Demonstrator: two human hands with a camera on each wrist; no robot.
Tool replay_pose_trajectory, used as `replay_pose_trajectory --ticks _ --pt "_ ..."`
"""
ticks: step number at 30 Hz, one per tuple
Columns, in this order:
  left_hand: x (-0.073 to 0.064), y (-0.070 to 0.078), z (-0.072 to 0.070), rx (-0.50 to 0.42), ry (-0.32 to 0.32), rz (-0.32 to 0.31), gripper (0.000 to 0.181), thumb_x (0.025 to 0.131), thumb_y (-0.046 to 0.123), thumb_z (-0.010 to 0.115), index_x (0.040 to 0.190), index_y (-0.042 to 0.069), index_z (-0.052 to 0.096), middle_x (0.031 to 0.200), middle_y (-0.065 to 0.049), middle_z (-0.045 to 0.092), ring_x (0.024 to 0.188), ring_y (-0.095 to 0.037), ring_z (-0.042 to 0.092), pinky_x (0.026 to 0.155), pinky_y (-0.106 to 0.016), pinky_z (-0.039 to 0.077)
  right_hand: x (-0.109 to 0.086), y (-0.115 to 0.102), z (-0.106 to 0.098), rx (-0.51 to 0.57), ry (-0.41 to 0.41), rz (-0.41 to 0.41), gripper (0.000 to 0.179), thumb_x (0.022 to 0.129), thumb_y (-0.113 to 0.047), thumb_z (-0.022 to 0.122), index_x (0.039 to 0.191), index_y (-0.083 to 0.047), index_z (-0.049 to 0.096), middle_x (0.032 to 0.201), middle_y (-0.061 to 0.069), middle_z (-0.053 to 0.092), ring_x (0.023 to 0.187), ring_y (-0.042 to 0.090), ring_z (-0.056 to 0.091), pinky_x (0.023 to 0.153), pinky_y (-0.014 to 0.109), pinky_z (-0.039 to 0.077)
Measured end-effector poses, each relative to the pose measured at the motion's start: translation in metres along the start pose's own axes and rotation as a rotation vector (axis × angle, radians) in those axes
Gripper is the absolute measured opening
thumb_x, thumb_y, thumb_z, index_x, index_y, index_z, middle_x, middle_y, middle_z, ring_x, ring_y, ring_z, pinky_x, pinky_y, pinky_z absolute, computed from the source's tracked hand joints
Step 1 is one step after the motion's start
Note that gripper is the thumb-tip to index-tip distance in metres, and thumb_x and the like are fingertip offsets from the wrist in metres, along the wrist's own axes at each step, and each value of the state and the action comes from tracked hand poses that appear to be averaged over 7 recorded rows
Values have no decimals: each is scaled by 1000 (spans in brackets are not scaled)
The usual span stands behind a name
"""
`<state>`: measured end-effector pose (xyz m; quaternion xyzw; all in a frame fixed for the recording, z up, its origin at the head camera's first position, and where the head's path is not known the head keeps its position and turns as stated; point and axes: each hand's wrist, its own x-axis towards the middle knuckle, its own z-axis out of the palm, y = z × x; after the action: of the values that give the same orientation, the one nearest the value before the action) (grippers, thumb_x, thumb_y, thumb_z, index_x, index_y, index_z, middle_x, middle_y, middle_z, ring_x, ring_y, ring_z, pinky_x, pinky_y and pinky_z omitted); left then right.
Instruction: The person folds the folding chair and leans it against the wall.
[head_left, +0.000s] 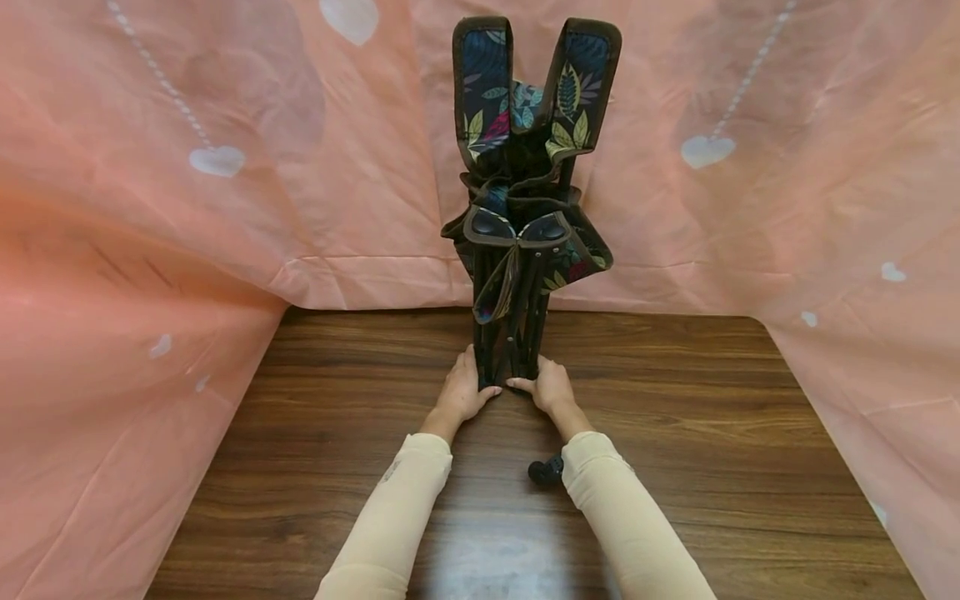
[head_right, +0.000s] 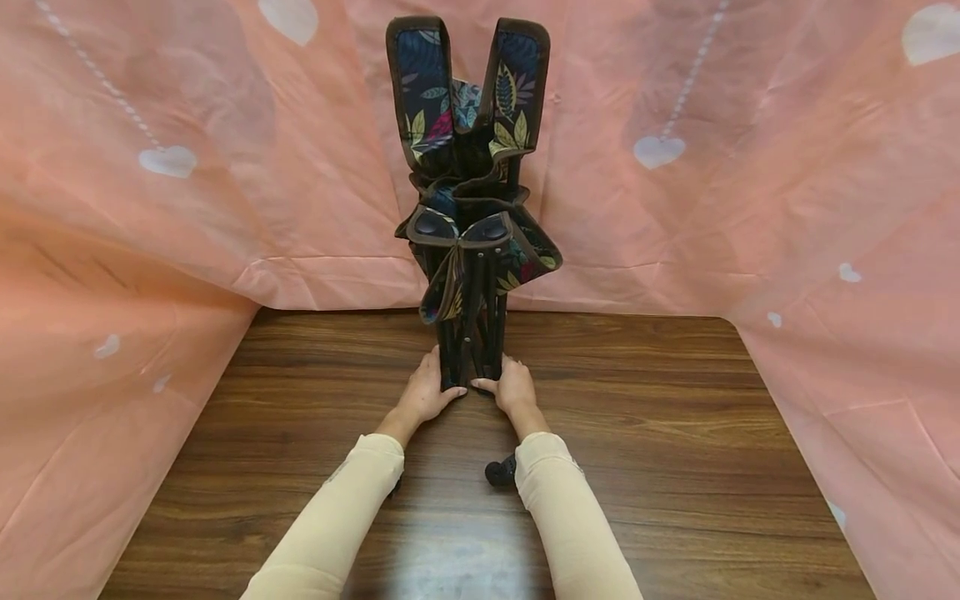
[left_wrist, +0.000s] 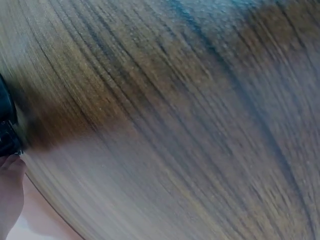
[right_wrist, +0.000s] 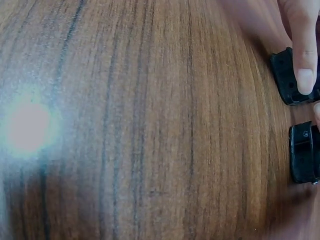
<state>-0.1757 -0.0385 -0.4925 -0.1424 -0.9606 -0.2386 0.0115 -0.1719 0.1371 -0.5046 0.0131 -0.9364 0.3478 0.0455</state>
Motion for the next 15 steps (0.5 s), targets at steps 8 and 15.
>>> replay_pose_trajectory --ticks 8,15 --pt "0 -2 1 -30 -36 -20 89 91 35 67 153 -2 14 151 -25 33 134 -41 43 111 -48 38 1 -2 -3 -15 -2 5 58 80 -43 75 119 -2 61 117 23 68 108 41 64 94 49 52" --pt "-1 -2 -1 -58 -44 -56 90 89 35 68 153 0 15 155 -22 29 137 -40 41 113 -47 38 2 -2 -3 -46 -20 2 54 80 -44 74 112 -2 63 112 23 69 105 41 65 92 48 53"
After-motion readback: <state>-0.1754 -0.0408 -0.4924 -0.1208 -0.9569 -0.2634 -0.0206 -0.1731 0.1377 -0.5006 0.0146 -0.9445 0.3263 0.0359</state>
